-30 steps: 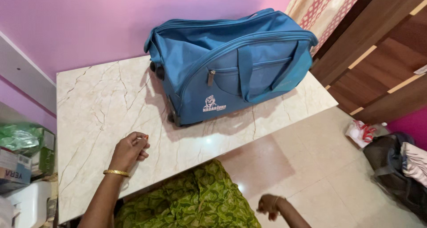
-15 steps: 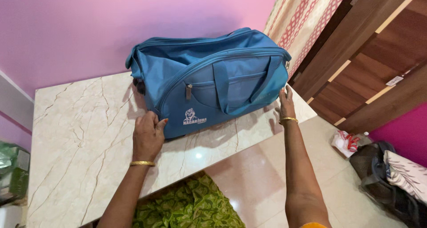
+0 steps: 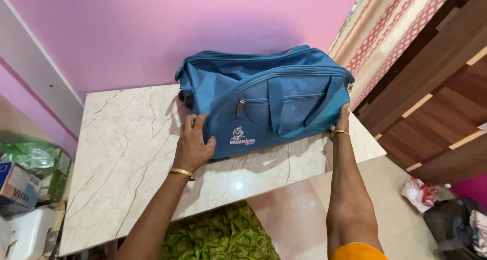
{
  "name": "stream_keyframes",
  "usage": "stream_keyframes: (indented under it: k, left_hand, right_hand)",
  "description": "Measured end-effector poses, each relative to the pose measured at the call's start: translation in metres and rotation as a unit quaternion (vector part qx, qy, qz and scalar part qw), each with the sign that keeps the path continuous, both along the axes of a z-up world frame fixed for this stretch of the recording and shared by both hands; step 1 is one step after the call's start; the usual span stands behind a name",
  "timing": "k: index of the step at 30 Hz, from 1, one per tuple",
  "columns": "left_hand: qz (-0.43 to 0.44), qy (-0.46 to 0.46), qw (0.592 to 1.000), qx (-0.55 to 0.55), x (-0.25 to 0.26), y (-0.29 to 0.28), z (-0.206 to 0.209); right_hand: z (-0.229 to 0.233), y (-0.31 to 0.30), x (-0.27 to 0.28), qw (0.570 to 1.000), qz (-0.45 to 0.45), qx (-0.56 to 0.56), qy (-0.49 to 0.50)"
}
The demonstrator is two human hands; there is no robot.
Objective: The person unpacks a blue duffel bag, removing a folded shirt, a black box, a blue bottle, a yellow tube, a white charger, and a white tube. Each item is placed on a nearby shelf with other household items.
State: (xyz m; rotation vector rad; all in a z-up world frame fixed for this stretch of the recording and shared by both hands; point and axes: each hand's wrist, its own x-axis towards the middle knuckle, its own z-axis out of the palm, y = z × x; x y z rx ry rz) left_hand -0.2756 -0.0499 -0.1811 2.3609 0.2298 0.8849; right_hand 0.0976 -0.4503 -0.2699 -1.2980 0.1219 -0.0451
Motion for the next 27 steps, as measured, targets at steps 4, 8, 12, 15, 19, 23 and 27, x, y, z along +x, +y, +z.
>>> stream_keyframes:
  k: [4,8,12,15,19,23,27]
  left_hand:
    - [0.030,-0.005,0.999,-0.017,-0.030,0.034,0.001]
    - [0.098,-0.010,0.995,-0.022,-0.081,0.084,-0.005]
    - [0.181,0.003,0.983,-0.019,-0.126,0.120,-0.008]
    - [0.217,-0.011,0.976,-0.002,-0.154,0.132,-0.013]
    - [0.234,-0.009,0.971,0.045,-0.170,0.133,-0.013]
    - [0.259,-0.043,0.950,0.170,-0.172,0.119,-0.007]
    - [0.211,-0.079,0.963,0.148,-0.167,0.114,0.010]
  right_hand:
    - [0.003,0.029,-0.045,0.998,0.031,-0.050,-0.002]
    - [-0.007,0.075,-0.101,0.991,0.069,-0.117,-0.015]
    - [-0.009,0.130,-0.159,0.947,0.036,-0.264,-0.177]
    - [-0.003,0.169,-0.207,0.806,-0.061,-0.407,-0.426]
    - [0.017,0.214,-0.259,0.634,-0.120,-0.490,-0.586]
    - [0.060,0.236,-0.276,0.496,-0.105,-0.530,-0.680]
    - [0.110,0.235,-0.287,0.437,0.046,-0.556,-0.705]
